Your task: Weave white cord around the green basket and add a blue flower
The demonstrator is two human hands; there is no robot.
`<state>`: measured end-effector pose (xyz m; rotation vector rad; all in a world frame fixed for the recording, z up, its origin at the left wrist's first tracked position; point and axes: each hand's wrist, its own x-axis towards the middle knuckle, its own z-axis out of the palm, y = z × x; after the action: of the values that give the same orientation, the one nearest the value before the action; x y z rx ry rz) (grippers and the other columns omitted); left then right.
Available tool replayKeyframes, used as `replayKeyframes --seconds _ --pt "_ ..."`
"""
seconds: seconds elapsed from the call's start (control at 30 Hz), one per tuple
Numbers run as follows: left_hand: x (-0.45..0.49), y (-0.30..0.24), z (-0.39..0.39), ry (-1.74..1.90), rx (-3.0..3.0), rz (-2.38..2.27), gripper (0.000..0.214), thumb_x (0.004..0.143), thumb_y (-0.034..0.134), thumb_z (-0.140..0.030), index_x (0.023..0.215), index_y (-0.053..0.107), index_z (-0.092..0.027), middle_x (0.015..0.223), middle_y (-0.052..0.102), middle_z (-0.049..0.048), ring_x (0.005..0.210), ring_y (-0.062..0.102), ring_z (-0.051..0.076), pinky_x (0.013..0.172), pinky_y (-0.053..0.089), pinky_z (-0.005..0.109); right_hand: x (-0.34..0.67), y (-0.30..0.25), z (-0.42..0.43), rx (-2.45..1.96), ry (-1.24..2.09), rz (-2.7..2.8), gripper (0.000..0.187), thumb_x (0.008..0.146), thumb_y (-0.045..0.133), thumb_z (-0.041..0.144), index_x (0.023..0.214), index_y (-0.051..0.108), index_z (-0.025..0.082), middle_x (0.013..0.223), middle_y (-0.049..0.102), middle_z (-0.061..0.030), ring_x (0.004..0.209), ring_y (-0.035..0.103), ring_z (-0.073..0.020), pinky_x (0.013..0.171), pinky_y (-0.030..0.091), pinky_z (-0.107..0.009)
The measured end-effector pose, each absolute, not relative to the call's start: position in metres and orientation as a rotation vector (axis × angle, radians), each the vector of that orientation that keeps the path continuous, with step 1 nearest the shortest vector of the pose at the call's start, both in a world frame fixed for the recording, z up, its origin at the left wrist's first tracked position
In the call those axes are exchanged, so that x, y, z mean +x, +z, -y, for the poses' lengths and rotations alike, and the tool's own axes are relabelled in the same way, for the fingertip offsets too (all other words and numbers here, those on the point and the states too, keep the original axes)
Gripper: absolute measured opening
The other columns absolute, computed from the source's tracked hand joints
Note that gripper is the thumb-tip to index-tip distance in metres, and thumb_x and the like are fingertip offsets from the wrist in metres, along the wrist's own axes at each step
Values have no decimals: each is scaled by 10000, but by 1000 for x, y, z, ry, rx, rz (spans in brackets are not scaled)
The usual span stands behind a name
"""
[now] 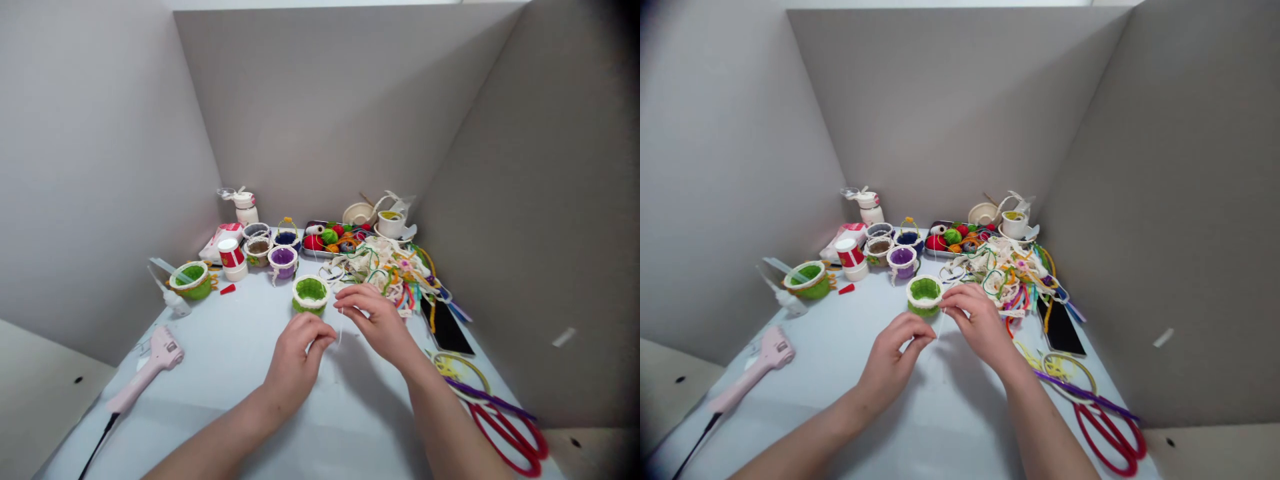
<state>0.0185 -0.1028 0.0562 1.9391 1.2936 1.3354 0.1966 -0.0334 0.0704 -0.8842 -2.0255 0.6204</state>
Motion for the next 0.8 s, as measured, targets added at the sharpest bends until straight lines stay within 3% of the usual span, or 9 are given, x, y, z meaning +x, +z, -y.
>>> replayKeyframes --seconds 0.1,0.27,0.43,0.57,0.67,0.8 --pt "20 56 102 1335 1936 -1289 130 897 564 -135 835 657 -202 843 640 26 838 593 158 765 466 274 197 67 32 -908 634 2043 131 899 589 227 895 716 257 1030 669 -54 1022 580 -211 919 441 -399" --pt "19 61 102 1341 2004 -1331 111 908 560 -169 862 655 -202 840 642 36 840 589 171 762 466 296 203 74 37 -1063 600 1972 251 898 528 201 1111 652 251 1220 592 -82 1134 538 -226 921 438 -382" --pt "20 75 92 1418 2130 -1371 113 918 541 -175 894 647 -205 861 645 50 859 578 189 773 460 327 204 92 54 -1232 830 1866 188 890 567 357 937 664 203 906 673 -40 799 596 -172 684 446 -287" --pt "26 85 83 1452 2227 -1381 114 923 528 -169 902 635 -205 850 639 45 841 565 186 765 448 335 198 101 64 -1116 912 1959 159 873 602 340 811 660 205 801 654 -7 753 566 -152 687 424 -270" --pt "27 93 78 1493 2256 -1390 120 929 515 -169 900 626 -202 847 634 44 840 565 184 767 448 334 198 110 69 -1034 897 2008 252 913 545 296 686 585 193 707 591 0 710 536 -139 690 416 -268" --pt "21 102 65 1565 2261 -1473 118 922 515 -157 897 622 -201 866 644 37 855 569 183 790 447 332 205 129 77 -910 966 2164 217 908 538 223 694 552 195 718 583 0 707 537 -130 681 415 -259"
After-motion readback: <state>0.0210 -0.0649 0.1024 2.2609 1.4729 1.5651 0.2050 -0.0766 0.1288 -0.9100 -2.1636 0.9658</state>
